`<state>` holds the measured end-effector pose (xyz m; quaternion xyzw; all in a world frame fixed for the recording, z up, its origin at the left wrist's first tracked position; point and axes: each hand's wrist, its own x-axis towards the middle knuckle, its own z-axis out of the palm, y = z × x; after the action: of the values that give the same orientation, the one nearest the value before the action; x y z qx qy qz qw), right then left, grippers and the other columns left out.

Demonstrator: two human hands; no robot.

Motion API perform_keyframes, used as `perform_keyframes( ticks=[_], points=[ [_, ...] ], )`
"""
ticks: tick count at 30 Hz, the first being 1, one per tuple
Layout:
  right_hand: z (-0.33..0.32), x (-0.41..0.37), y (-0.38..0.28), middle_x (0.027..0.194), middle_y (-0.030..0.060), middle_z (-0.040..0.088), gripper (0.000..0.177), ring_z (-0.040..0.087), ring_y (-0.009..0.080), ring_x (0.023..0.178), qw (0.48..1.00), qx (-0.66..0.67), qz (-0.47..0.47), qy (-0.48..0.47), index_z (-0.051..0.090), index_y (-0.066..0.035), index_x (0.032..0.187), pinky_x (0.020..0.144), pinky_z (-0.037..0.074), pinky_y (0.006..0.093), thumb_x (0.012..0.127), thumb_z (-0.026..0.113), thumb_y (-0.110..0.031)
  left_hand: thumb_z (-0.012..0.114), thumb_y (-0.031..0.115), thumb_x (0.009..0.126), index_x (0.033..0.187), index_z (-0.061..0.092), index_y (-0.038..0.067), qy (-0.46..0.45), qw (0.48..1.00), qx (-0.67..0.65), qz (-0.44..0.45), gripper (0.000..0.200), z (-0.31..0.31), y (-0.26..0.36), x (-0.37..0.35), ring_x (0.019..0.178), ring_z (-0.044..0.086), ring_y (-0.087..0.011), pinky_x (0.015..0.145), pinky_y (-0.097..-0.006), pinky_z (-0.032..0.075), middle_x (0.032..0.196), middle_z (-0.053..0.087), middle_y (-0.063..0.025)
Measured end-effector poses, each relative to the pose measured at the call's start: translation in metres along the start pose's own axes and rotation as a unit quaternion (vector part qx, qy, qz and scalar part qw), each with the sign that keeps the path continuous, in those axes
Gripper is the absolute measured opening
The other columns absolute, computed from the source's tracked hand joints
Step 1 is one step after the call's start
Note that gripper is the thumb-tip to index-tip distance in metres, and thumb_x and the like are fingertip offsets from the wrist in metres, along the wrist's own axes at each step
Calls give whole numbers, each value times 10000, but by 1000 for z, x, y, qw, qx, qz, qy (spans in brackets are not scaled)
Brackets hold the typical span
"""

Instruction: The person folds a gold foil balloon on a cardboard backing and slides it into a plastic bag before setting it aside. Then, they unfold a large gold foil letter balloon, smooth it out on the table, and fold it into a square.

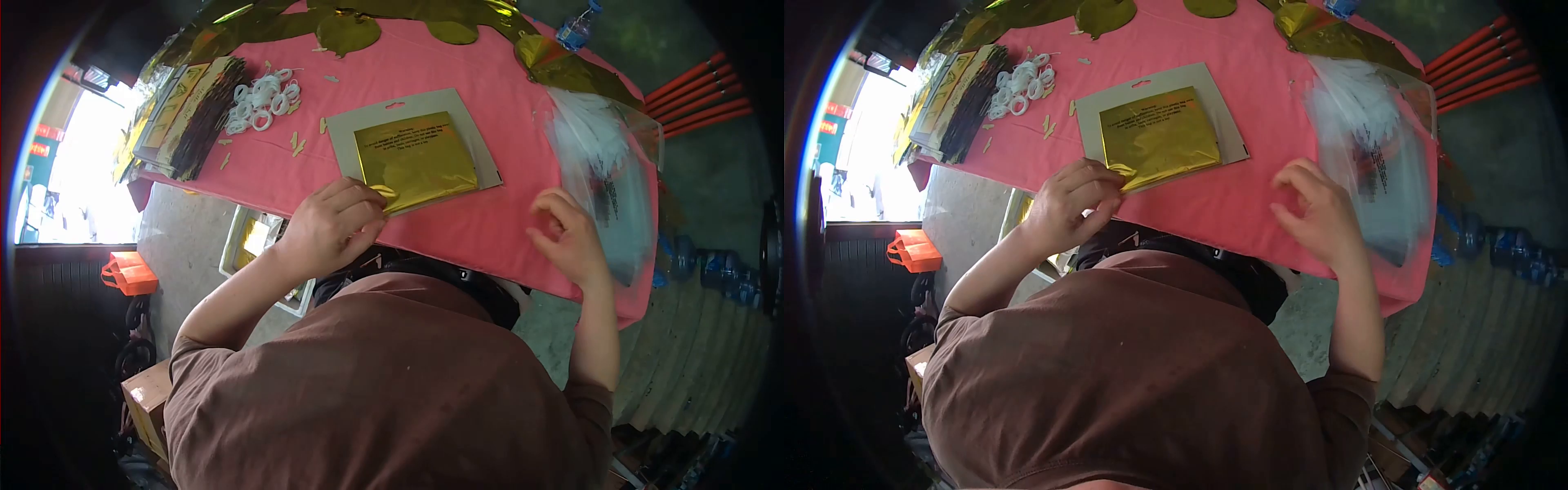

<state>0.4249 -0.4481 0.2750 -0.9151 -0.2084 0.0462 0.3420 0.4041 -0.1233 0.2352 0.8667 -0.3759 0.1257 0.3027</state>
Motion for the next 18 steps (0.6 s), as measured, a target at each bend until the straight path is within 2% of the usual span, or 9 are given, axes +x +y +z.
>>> perform_keyframes(
  ticks=[1, 2, 6, 8, 9, 11, 12, 14, 18],
  points=[
    [3, 1, -4, 947, 25, 548, 295, 391, 90, 577, 1000, -7, -16, 12, 589, -24, 953, 540, 373, 237, 674, 678, 7, 630, 8, 725, 791, 581, 26, 44, 999, -3, -19, 84, 2, 1, 0, 793, 593, -264, 686, -355, 499, 861, 631, -87],
    [8, 3, 6, 1068, 16, 544, 442, 390, 93, 573, 996, -41, -74, 14, 587, -66, 1096, 537, 372, 233, 670, 684, 5, 630, 8, 725, 791, 581, 26, 44, 999, -3, -17, 84, 3, 2, 0, 793, 593, -264, 686, -355, 499, 861, 631, -87],
    [16, 20, 4, 1049, 22, 562, 438, 401, 94, 577, 998, -23, -65, 12, 590, -62, 1110, 543, 379, 227, 685, 671, 9, 629, 25, 714, 743, 558, 16, 73, 995, -17, -62, 77, 9, 6, -1, 746, 587, -265, 654, -355, 490, 783, 620, -100],
    [21, 31, 12, 970, 36, 576, 310, 430, 89, 582, 998, 36, -48, -13, 600, -24, 1026, 545, 383, 220, 721, 653, -2, 628, 22, 713, 731, 551, 17, 87, 993, -28, -81, 79, 11, 6, -1, 736, 589, -265, 646, -355, 491, 770, 621, -101],
    [24, 37, 21, 970, 36, 576, 310, 430, 89, 582, 998, 37, -48, -13, 600, -24, 1026, 545, 383, 220, 721, 653, -2, 626, 20, 710, 728, 550, 18, 91, 991, -38, -91, 78, 11, 6, -1, 725, 588, -264, 635, -352, 490, 763, 621, -102],
    [29, 50, 33, 867, 33, 581, 142, 471, 72, 594, 989, 50, -141, -14, 594, 6, 907, 511, 380, 213, 773, 631, -27, 625, 17, 708, 725, 550, 19, 96, 989, -46, -102, 77, 12, 5, -1, 713, 587, -262, 623, -350, 489, 757, 621, -102],
    [29, 52, 36, 867, 33, 581, 142, 471, 72, 594, 989, 50, -141, -15, 594, 6, 907, 511, 380, 213, 773, 631, -27, 625, 18, 705, 717, 546, 22, 100, 988, -50, -111, 81, 13, 5, -1, 700, 584, -260, 611, -347, 486, 745, 618, -98],
    [26, 58, 24, 732, 12, 562, 81, 483, 56, 555, 987, 143, 42, -56, 572, 7, 814, 460, 371, 208, 818, 611, -64, 626, 19, 702, 710, 541, 25, 103, 986, -55, -120, 85, 13, 4, 0, 686, 582, -258, 598, -344, 484, 734, 615, -94],
    [29, 73, 17, 628, -11, 531, 96, 471, 45, 494, 981, 141, 102, -80, 572, -7, 793, 423, 362, 206, 838, 598, -88, 631, 21, 694, 687, 519, 34, 105, 986, -42, -124, 113, 13, 2, 0, 668, 574, -247, 581, -344, 478, 701, 594, -82]
  ],
)
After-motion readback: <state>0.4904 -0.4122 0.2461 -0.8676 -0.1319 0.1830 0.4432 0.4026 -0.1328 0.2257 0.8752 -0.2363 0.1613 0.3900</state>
